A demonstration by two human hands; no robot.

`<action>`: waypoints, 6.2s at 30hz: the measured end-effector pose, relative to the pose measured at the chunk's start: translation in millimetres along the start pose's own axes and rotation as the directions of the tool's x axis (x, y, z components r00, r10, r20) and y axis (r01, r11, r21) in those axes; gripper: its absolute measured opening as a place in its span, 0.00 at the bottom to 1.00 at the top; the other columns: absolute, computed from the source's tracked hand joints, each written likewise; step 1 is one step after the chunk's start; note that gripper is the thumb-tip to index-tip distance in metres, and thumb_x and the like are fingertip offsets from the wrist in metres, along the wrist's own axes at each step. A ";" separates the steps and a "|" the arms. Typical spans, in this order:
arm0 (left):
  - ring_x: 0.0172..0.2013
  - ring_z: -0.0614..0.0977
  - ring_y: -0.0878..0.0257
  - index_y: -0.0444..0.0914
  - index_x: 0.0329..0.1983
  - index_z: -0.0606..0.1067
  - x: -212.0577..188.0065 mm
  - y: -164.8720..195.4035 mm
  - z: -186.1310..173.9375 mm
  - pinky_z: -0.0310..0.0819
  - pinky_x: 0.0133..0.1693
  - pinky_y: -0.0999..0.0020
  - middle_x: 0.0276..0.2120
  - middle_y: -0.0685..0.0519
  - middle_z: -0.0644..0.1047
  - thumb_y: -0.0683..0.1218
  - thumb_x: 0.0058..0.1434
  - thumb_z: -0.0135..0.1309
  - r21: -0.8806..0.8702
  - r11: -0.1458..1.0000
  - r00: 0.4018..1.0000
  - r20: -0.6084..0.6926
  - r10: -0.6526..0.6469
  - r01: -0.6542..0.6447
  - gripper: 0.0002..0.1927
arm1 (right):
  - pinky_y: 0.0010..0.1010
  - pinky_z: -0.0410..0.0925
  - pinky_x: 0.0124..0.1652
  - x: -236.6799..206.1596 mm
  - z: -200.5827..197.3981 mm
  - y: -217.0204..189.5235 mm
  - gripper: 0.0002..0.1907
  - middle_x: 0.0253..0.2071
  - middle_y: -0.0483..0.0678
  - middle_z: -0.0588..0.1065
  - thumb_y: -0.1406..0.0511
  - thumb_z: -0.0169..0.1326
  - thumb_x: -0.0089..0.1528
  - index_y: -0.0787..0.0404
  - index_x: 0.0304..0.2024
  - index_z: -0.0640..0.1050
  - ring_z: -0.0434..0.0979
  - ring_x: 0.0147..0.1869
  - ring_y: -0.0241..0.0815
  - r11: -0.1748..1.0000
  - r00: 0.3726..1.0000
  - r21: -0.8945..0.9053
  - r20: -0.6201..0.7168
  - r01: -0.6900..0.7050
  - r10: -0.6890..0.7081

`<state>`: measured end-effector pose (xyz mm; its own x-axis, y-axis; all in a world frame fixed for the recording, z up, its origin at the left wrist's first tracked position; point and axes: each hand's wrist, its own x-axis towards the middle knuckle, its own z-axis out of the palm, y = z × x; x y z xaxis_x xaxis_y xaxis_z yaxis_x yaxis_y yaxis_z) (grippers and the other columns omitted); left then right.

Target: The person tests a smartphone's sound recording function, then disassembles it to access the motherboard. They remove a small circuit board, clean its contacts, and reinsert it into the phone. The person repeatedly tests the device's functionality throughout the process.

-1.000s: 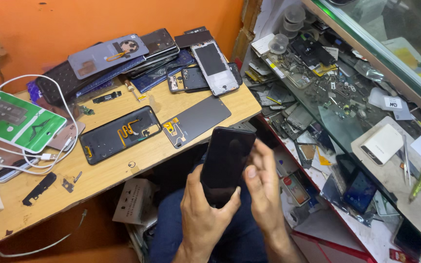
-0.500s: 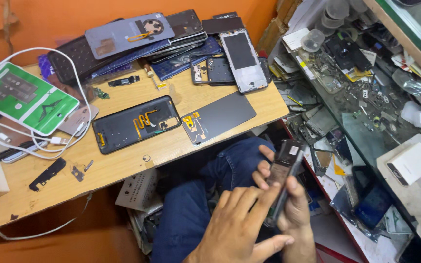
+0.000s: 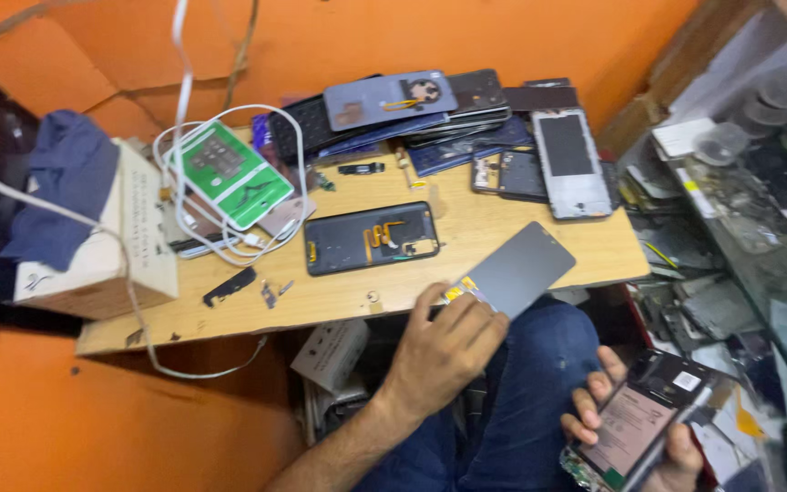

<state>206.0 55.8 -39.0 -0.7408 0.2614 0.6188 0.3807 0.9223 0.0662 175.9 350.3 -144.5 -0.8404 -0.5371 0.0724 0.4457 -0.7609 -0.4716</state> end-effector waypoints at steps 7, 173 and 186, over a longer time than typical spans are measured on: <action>0.48 0.78 0.63 0.40 0.51 0.80 -23.0 -9.7 -54.8 0.76 0.55 0.62 0.43 0.57 0.74 0.40 0.71 0.59 -0.109 0.977 0.958 -0.240 0.154 -0.184 0.07 | 0.57 0.59 0.58 49.0 -47.7 -3.5 0.40 0.63 0.59 0.67 0.46 0.40 0.75 0.59 0.81 0.52 0.65 0.54 0.60 0.892 0.853 0.320 0.507 -0.318 0.122; 0.39 0.81 0.56 0.42 0.44 0.79 99.9 -67.5 -1.7 0.77 0.40 0.61 0.39 0.53 0.77 0.47 0.60 0.63 -0.467 0.880 0.965 0.174 0.194 -0.093 0.10 | 0.56 0.59 0.73 227.5 52.7 47.1 0.49 0.70 0.65 0.65 0.45 0.55 0.68 0.70 0.75 0.51 0.62 0.78 0.59 0.803 0.934 0.576 0.349 -0.151 -0.074; 0.35 0.79 0.67 0.34 0.42 0.77 -4.5 -93.0 -20.5 0.74 0.37 0.74 0.37 0.51 0.79 0.37 0.64 0.60 -0.535 0.758 0.874 -0.071 -0.481 0.374 0.05 | 0.54 0.68 0.64 209.4 73.4 28.7 0.39 0.76 0.66 0.59 0.46 0.48 0.69 0.70 0.69 0.64 0.67 0.75 0.59 0.965 0.972 0.262 0.232 -0.021 -0.042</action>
<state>185.2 -37.0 -31.9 -0.7912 -0.2352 0.5645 0.3076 0.6447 0.6998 35.3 189.3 -78.4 -0.7636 -0.5747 0.2944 0.5286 -0.8182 -0.2264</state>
